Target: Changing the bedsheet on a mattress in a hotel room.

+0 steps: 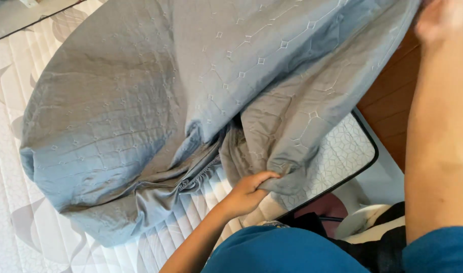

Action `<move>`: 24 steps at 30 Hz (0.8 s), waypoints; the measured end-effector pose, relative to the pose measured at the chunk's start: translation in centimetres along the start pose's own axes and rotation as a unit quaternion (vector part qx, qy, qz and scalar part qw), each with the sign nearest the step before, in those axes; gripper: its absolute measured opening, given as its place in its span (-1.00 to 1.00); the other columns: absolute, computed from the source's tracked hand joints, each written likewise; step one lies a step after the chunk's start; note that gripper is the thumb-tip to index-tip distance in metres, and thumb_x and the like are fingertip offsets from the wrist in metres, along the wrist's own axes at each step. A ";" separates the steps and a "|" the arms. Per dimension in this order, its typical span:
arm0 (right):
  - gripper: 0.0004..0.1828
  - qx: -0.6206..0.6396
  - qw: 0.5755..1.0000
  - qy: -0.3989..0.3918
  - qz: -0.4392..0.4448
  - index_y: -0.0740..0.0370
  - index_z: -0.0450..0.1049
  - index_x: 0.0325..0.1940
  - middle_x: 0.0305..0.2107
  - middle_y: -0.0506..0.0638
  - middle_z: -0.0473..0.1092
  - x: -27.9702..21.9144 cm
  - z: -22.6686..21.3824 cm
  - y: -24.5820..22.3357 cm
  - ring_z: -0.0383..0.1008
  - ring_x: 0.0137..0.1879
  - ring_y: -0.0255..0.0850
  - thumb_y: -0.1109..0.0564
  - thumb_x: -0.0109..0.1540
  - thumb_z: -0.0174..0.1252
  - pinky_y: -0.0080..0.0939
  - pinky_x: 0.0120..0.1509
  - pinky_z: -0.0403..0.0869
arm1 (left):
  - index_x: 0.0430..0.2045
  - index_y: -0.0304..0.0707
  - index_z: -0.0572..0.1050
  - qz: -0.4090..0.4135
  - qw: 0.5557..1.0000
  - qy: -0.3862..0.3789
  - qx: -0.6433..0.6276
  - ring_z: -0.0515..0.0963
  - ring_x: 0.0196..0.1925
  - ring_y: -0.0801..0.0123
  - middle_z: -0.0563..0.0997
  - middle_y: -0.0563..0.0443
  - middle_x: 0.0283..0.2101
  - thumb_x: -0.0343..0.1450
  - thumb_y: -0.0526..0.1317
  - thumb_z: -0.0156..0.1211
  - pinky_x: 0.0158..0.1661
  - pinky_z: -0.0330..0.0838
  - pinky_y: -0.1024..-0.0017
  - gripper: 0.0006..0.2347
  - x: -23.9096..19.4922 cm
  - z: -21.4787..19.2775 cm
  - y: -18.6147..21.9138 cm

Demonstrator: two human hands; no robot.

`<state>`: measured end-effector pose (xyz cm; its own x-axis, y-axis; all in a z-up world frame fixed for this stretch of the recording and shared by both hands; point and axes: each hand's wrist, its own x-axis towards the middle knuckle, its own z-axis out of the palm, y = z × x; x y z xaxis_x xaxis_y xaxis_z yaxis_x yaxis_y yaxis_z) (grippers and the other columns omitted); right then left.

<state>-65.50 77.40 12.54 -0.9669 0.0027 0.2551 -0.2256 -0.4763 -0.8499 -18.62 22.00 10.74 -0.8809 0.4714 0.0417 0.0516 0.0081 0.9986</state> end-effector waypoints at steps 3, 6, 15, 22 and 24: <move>-0.72 -0.270 0.956 0.047 0.105 0.09 0.24 0.25 0.01 0.03 0.35 -11.9 11.3 1.2 0.34 0.12 -0.15 -0.01 0.52 0.03 0.01 0.34 0.37 | 0.08 -0.27 0.47 -0.029 0.999 0.036 0.002 0.56 -0.17 0.38 0.62 -0.09 -0.12 0.37 -0.41 0.03 -0.12 0.44 0.46 -0.64 3.9 1.4 -2.3; -0.31 -0.503 0.834 -0.099 0.207 0.01 0.11 0.50 0.30 0.02 0.27 -26.7 22.0 4.6 0.33 0.16 -0.20 -0.03 0.32 0.17 -0.07 0.17 0.38 | 0.02 -0.24 0.51 -0.020 0.993 0.114 0.016 0.57 -0.25 0.37 0.61 -0.07 -0.25 0.39 -0.40 0.03 -0.20 0.44 0.45 -0.69 7.4 2.2 -3.5; -0.61 -0.470 0.832 -0.272 0.109 0.27 0.40 0.13 -0.12 0.07 0.45 -37.4 26.5 7.9 0.52 -0.05 -0.17 0.32 0.20 0.14 -0.24 0.02 0.49 | 0.04 -0.28 0.38 0.079 0.978 0.191 -0.011 0.57 -0.20 0.27 0.55 -0.10 -0.24 0.36 -0.27 0.25 -0.16 0.48 0.37 -0.64 9.9 4.5 -3.0; -0.61 -0.421 0.867 -0.242 0.110 0.34 0.49 -0.04 -0.09 0.07 0.43 -36.4 29.0 4.0 0.45 -0.11 -0.25 0.49 0.16 -0.14 -0.28 -0.05 0.47 | -0.21 -0.23 0.48 0.023 0.959 0.216 0.182 0.63 -0.11 0.03 0.60 -0.08 -0.24 0.32 -0.13 0.33 -0.11 0.49 0.18 -0.73 6.7 3.5 -14.8; -0.69 -0.387 0.885 -0.235 0.109 0.34 0.49 -0.05 -0.12 0.07 0.45 -35.6 28.2 2.4 0.44 -0.16 -0.28 0.44 0.26 -0.12 -0.31 -0.06 0.45 | -0.22 -0.18 0.50 0.017 0.932 0.256 0.258 0.61 -0.10 0.04 0.60 -0.05 -0.24 0.30 -0.17 0.33 -0.10 0.47 0.17 -0.75 5.7 1.7 -17.2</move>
<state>-28.23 51.38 14.40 -0.8819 -0.4681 0.0551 -0.2295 0.3243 -0.9177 -23.76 26.03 -6.23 -0.9769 -0.0019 0.2135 0.1858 0.4851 0.8545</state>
